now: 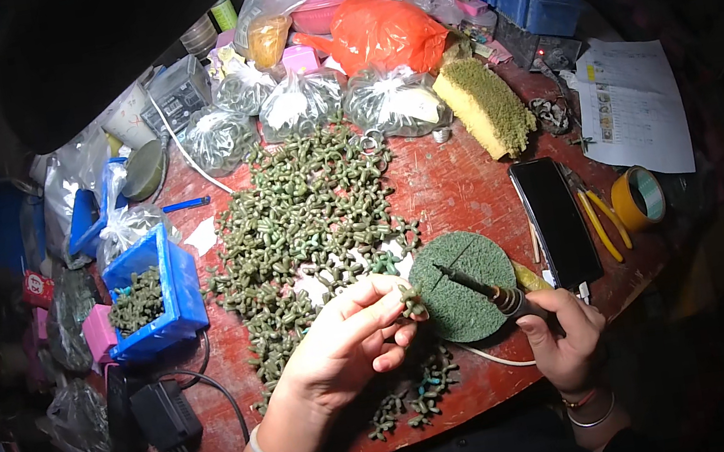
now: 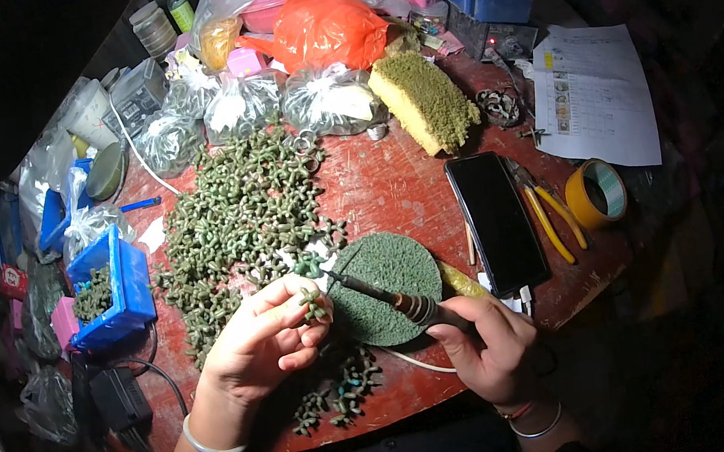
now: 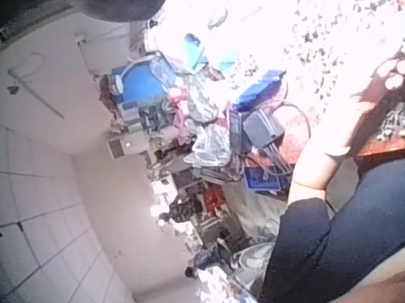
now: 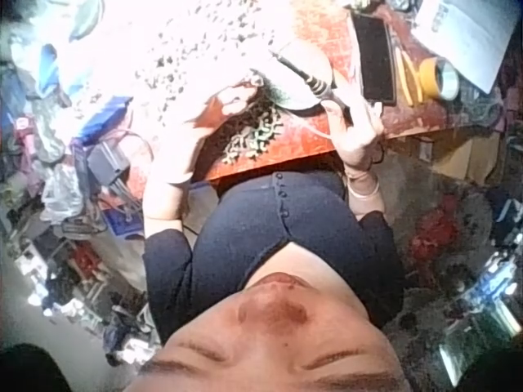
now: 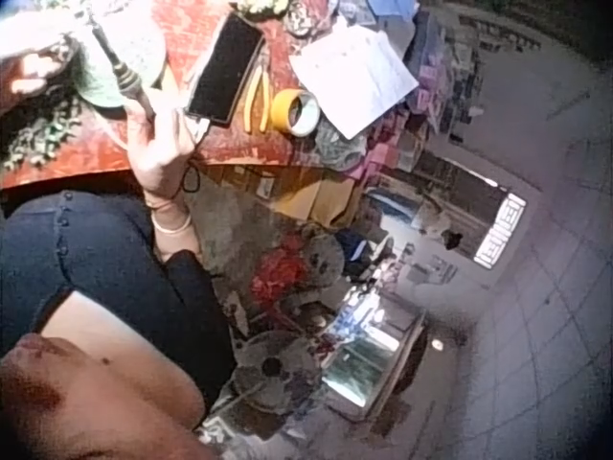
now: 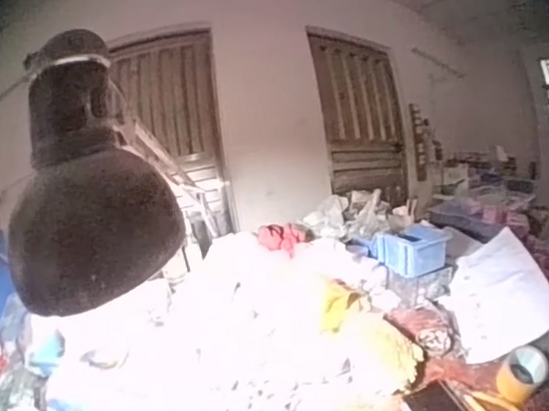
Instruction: Using a soldering iron to attach or modify small green plastic plant components on a foam base.
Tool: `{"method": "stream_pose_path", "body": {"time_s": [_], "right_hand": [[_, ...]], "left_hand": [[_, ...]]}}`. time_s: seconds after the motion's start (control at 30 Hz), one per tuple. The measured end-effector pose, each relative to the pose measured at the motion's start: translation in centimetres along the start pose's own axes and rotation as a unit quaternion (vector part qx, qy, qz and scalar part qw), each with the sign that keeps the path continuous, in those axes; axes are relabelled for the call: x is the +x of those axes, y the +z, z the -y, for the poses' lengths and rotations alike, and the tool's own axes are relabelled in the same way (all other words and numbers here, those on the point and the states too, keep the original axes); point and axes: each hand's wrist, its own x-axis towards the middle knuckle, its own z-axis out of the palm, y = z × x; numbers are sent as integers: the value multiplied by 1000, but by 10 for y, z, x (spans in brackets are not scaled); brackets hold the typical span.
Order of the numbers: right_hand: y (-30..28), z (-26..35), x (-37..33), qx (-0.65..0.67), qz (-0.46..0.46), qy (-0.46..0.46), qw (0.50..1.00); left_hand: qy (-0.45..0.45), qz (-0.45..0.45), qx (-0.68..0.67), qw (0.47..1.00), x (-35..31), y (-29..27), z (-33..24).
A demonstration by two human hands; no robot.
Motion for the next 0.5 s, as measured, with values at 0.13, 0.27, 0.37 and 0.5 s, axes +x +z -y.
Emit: {"method": "stream_pose_path", "body": {"time_s": [0.13,0.27,0.37,0.5], "right_hand": [[-1,-1,-2,-14,13,-22,1000],[0,-1,-3,-25,19,-33,999],[0,-2,-4,-22,15,-33,999],[0,-2,-5,-21,20,-30,999]], "left_hand": [[19,37,20,999,1,-4,3],[21,29,36,999,1,-3,4],[22,14,43,999,1,-2,4],[24,12,39,999,1,-1,5]]}}
